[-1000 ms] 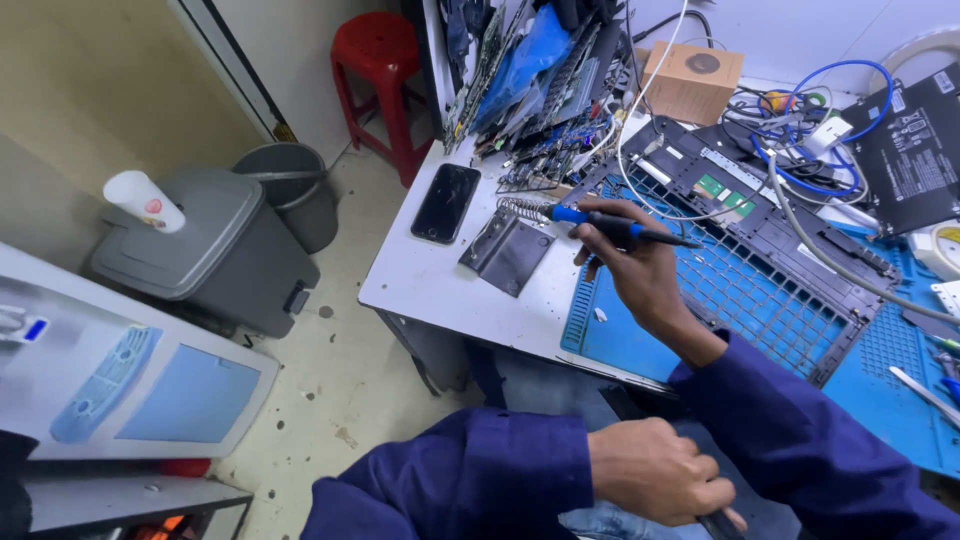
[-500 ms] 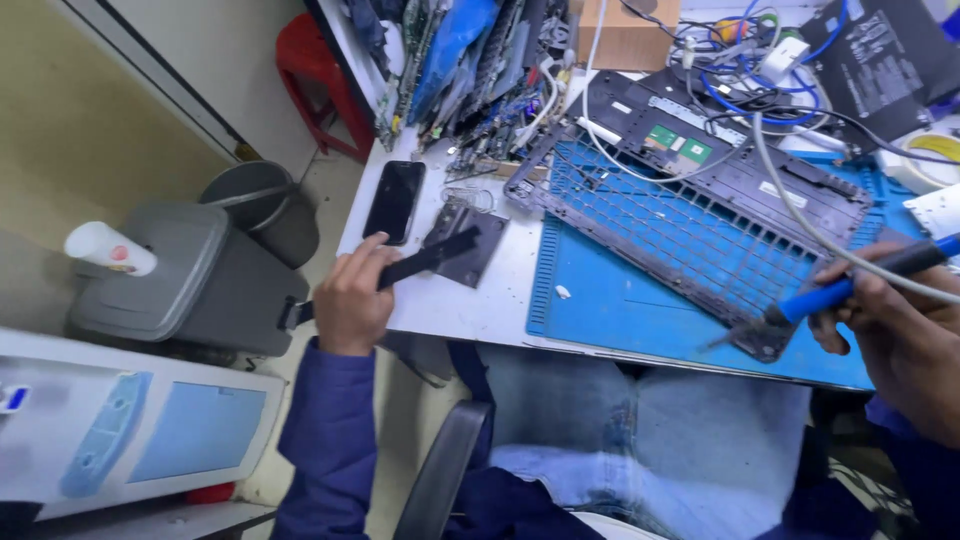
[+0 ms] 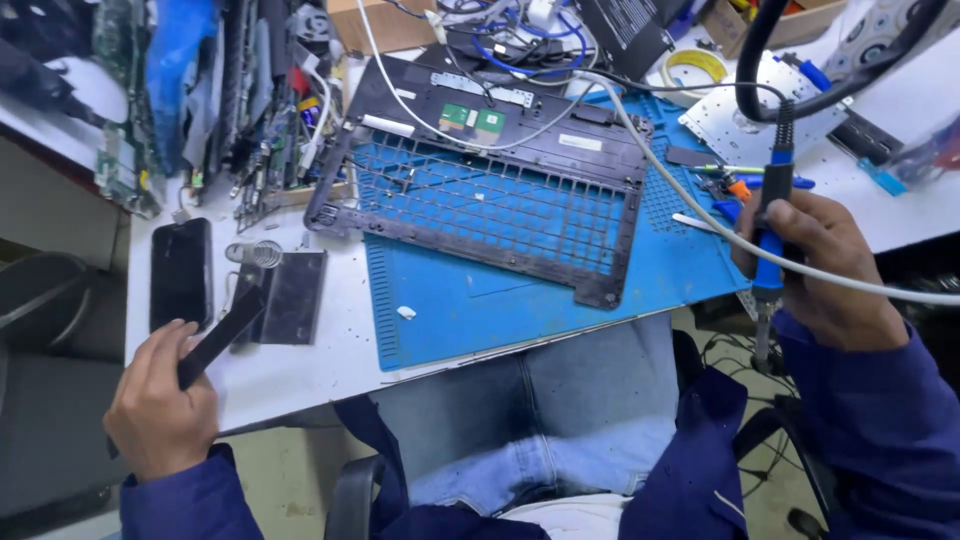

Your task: Using a soldering iron to melt plastic rivets and secure components on a laptop frame during a repair process.

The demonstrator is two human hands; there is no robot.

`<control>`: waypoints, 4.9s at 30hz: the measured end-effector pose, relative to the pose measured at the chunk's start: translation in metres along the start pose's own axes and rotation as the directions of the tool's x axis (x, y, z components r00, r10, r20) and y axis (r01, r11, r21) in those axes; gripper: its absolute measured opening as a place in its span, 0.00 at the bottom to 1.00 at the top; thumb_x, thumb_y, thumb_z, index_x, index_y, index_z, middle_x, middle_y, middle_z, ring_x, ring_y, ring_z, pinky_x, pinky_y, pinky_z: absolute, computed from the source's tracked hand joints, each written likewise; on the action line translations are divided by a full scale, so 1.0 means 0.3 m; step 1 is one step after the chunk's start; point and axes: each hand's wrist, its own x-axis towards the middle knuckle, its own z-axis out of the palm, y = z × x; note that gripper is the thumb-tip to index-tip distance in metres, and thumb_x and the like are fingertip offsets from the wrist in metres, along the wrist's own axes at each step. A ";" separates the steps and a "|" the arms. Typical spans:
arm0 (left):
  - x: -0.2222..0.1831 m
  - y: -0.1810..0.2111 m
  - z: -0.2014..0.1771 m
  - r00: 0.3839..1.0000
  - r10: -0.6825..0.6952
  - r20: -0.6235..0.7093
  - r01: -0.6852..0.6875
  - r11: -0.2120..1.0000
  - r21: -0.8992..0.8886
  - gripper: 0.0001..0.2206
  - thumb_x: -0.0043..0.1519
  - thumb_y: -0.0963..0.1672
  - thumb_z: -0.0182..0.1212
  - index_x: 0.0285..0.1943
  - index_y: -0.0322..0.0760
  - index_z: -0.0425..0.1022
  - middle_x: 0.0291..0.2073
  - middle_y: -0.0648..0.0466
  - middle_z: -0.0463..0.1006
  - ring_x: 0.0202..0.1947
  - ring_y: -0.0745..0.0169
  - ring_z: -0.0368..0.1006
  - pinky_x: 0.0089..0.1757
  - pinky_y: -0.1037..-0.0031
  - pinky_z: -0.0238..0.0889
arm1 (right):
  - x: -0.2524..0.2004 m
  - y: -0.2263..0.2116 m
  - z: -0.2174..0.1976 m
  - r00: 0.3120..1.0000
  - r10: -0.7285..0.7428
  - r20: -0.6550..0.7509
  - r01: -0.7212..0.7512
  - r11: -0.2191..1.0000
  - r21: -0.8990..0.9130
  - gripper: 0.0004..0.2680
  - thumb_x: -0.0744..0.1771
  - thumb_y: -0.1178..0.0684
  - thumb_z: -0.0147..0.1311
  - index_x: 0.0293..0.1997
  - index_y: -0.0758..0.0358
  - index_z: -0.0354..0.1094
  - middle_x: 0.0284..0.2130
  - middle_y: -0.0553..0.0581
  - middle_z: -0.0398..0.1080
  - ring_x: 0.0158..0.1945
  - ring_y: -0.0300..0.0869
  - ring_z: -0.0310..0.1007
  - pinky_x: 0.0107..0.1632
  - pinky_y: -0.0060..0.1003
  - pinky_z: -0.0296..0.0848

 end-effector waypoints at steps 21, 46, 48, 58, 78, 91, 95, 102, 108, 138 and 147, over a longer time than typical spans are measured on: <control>0.135 0.572 -0.256 0.863 -0.078 0.499 0.402 0.705 -0.584 0.19 0.48 0.36 0.52 0.47 0.50 0.74 0.34 0.60 0.86 0.35 0.60 0.83 0.40 0.71 0.69 | -0.014 0.035 0.052 0.998 0.029 0.061 -0.029 1.000 -0.001 0.15 0.75 0.39 0.48 0.42 0.63 0.64 0.28 0.61 0.68 0.28 0.43 0.64 0.30 0.33 0.60; 0.165 0.972 0.000 0.814 0.236 0.530 0.574 -0.192 -0.796 0.17 0.73 0.53 0.41 0.44 0.39 0.65 0.29 0.54 0.78 0.23 0.65 0.71 0.33 0.75 0.67 | -0.022 0.069 0.014 0.998 0.021 0.058 -0.020 1.000 -0.011 0.10 0.69 0.47 0.58 0.45 0.63 0.68 0.28 0.55 0.64 0.27 0.35 0.63 0.31 0.22 0.62; 0.162 0.975 0.007 0.794 0.229 0.563 0.606 -0.246 -0.756 0.15 0.72 0.53 0.44 0.48 0.39 0.59 0.32 0.52 0.79 0.17 0.67 0.68 0.24 0.80 0.66 | -0.011 0.060 0.042 0.997 0.040 0.067 -0.043 0.998 0.049 0.08 0.68 0.51 0.59 0.46 0.64 0.68 0.30 0.57 0.67 0.27 0.36 0.69 0.29 0.21 0.69; 0.182 0.994 0.029 0.894 0.165 0.416 0.447 -0.299 -0.843 0.10 0.71 0.39 0.54 0.56 0.41 0.58 0.56 0.36 0.75 0.51 0.46 0.78 0.47 0.66 0.80 | 0.082 0.123 0.056 0.996 0.001 0.085 -0.018 0.981 0.195 0.10 0.64 0.50 0.64 0.42 0.59 0.67 0.30 0.56 0.71 0.24 0.37 0.71 0.24 0.21 0.71; 0.174 1.026 0.102 0.850 0.228 0.475 0.526 -0.298 -0.797 0.09 0.71 0.40 0.56 0.56 0.37 0.62 0.63 0.28 0.71 0.69 0.34 0.68 0.56 0.64 0.80 | 0.122 0.230 0.053 0.979 -0.196 0.052 0.190 0.976 0.104 0.14 0.70 0.37 0.58 0.48 0.55 0.61 0.32 0.50 0.68 0.21 0.33 0.63 0.32 0.31 0.72; 0.155 1.029 0.109 0.874 0.217 0.435 0.481 -0.249 -0.841 0.10 0.70 0.39 0.58 0.55 0.37 0.62 0.60 0.34 0.73 0.69 0.35 0.70 0.56 0.63 0.82 | 0.117 0.266 0.045 0.970 -0.239 0.038 0.234 0.967 0.100 0.11 0.68 0.51 0.56 0.49 0.65 0.60 0.30 0.64 0.65 0.26 0.47 0.69 0.30 0.33 0.70; 0.159 1.028 0.107 0.900 0.230 0.372 0.414 -0.176 -0.893 0.10 0.71 0.43 0.58 0.55 0.40 0.62 0.60 0.36 0.74 0.67 0.36 0.72 0.67 0.53 0.72 | 0.121 0.282 0.036 0.955 -0.290 0.070 0.282 0.954 0.101 0.12 0.68 0.50 0.57 0.49 0.65 0.60 0.32 0.65 0.65 0.26 0.47 0.67 0.33 0.33 0.69; 0.152 1.025 0.110 0.894 0.255 0.369 0.429 -0.245 -0.869 0.10 0.71 0.42 0.59 0.56 0.42 0.64 0.63 0.39 0.72 0.70 0.38 0.70 0.71 0.52 0.68 | 0.120 0.321 0.006 0.949 -0.303 0.085 0.299 0.952 0.057 0.12 0.69 0.49 0.57 0.50 0.65 0.60 0.37 0.65 0.67 0.35 0.49 0.72 0.33 0.35 0.74; 0.162 1.018 0.102 0.895 0.253 0.368 0.416 -0.172 -0.893 0.09 0.71 0.43 0.60 0.56 0.42 0.65 0.61 0.43 0.74 0.68 0.41 0.72 0.71 0.54 0.70 | 0.116 0.297 0.014 0.922 -0.369 0.122 0.366 0.930 0.045 0.11 0.70 0.52 0.55 0.51 0.67 0.57 0.38 0.69 0.67 0.36 0.51 0.72 0.33 0.36 0.76; 0.154 1.000 0.096 0.877 0.316 0.361 0.417 -0.129 -0.900 0.11 0.73 0.42 0.58 0.61 0.47 0.64 0.65 0.50 0.70 0.73 0.44 0.69 0.74 0.54 0.71 | 0.068 0.293 0.009 0.963 -0.269 0.004 0.269 0.961 -0.068 0.12 0.74 0.52 0.53 0.49 0.74 0.55 0.36 0.72 0.64 0.20 0.44 0.57 0.25 0.32 0.62; 0.161 0.998 0.088 0.890 0.294 0.348 0.391 -0.100 -0.915 0.10 0.72 0.43 0.59 0.59 0.45 0.64 0.63 0.47 0.72 0.70 0.43 0.72 0.72 0.56 0.72 | 0.102 0.295 -0.015 0.887 -0.412 0.210 0.423 0.906 -0.007 0.07 0.72 0.55 0.50 0.43 0.67 0.56 0.30 0.69 0.66 0.20 0.45 0.65 0.26 0.33 0.69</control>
